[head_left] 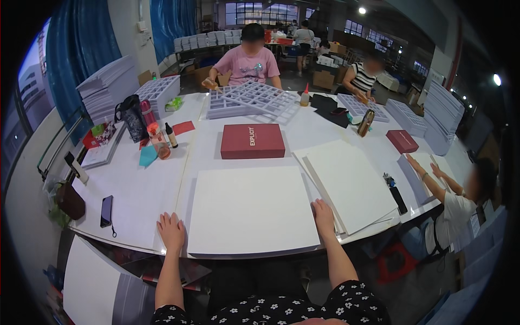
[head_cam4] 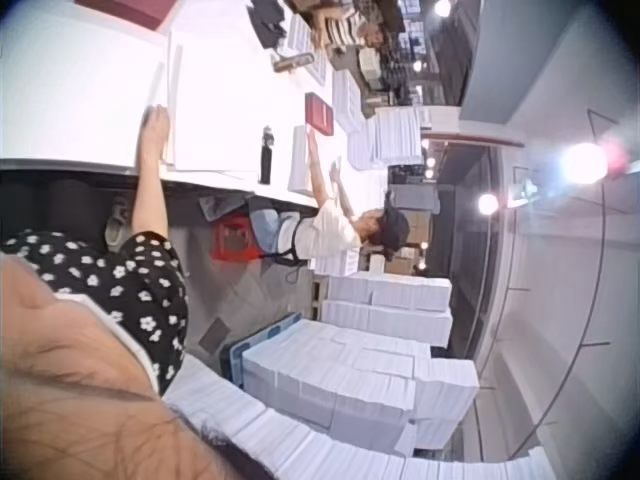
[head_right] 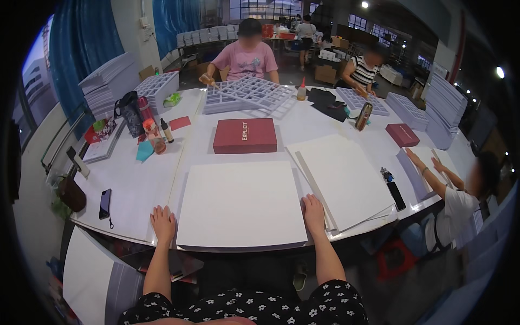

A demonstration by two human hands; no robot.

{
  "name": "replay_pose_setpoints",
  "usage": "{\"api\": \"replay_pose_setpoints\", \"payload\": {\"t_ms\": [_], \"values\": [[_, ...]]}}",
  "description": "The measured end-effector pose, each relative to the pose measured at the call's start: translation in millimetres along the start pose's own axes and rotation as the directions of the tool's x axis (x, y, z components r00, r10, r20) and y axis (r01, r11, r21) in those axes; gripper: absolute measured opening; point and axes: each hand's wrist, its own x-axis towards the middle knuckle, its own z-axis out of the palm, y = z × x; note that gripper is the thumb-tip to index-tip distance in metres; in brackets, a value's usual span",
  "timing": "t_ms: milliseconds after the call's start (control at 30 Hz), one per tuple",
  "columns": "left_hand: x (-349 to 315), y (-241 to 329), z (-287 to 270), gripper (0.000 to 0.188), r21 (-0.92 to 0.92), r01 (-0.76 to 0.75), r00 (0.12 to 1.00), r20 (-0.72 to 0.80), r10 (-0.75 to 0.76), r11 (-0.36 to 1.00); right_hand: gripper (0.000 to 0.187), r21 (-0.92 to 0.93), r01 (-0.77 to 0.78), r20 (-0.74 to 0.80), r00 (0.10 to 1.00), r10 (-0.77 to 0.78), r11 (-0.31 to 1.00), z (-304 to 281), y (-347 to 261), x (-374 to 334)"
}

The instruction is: The person repeatedly places a white rectangular sheet onto a table, then places a gray grid-like tray on top, and stacks the assembled unit to the left. This cycle repeats throughout the clip. Other people at the same table perform similar assembly actions.

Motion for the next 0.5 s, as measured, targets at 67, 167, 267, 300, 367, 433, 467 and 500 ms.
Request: {"api": "replay_pose_setpoints", "payload": {"t_ms": [67, 167, 267, 300, 367, 433, 467, 500], "values": [[0.0, 1.0, 0.7, 0.047, -0.005, -0.002, 1.000, 0.002, 0.002, 1.000, 0.032, -0.007, 0.000, 0.001, 1.000, 0.000, 1.000, 0.0, 1.4, -0.9], [-0.6, 0.4, 0.6, 0.047, -0.002, -0.003, 1.000, -0.001, 0.003, 1.000, 0.033, -0.005, 0.006, -0.007, 1.000, -0.006, 1.000, 0.3, 1.0, -1.1], [-0.9, -0.8, -0.3, 0.047, 0.000, 0.004, 1.000, 0.000, -0.004, 1.000, 0.033, 0.004, 0.011, -0.007, 1.000, -0.011, 1.000, 0.0, -0.4, -0.2], [-0.9, -1.1, -0.5, 0.047, 0.002, 0.005, 1.000, 0.001, -0.005, 1.000, 0.033, 0.000, 0.013, -0.007, 1.000, -0.013, 1.000, -0.3, -0.9, 0.0], [-0.5, -0.8, -0.4, 0.047, 0.007, 0.005, 1.000, 0.003, -0.005, 1.000, 0.033, -0.005, 0.015, -0.008, 1.000, -0.015, 1.000, 0.8, 0.3, -0.1], [-0.2, 0.3, -0.7, 0.047, 0.004, 0.007, 1.000, 0.009, -0.007, 1.000, 0.032, -0.006, 0.012, -0.010, 1.000, -0.012, 1.000, 1.7, 1.2, -0.7], [-0.3, 1.1, -1.1, 0.047, 0.001, 0.007, 1.000, 0.013, -0.007, 1.000, 0.032, -0.008, 0.010, -0.011, 1.000, -0.010, 1.000, 1.8, 2.1, -1.1], [-0.6, 1.8, -1.7, 0.047, 0.002, 0.011, 1.000, 0.017, -0.011, 1.000, 0.032, -0.007, 0.009, -0.013, 1.000, -0.009, 1.000, 1.9, 2.9, -1.6]]}}
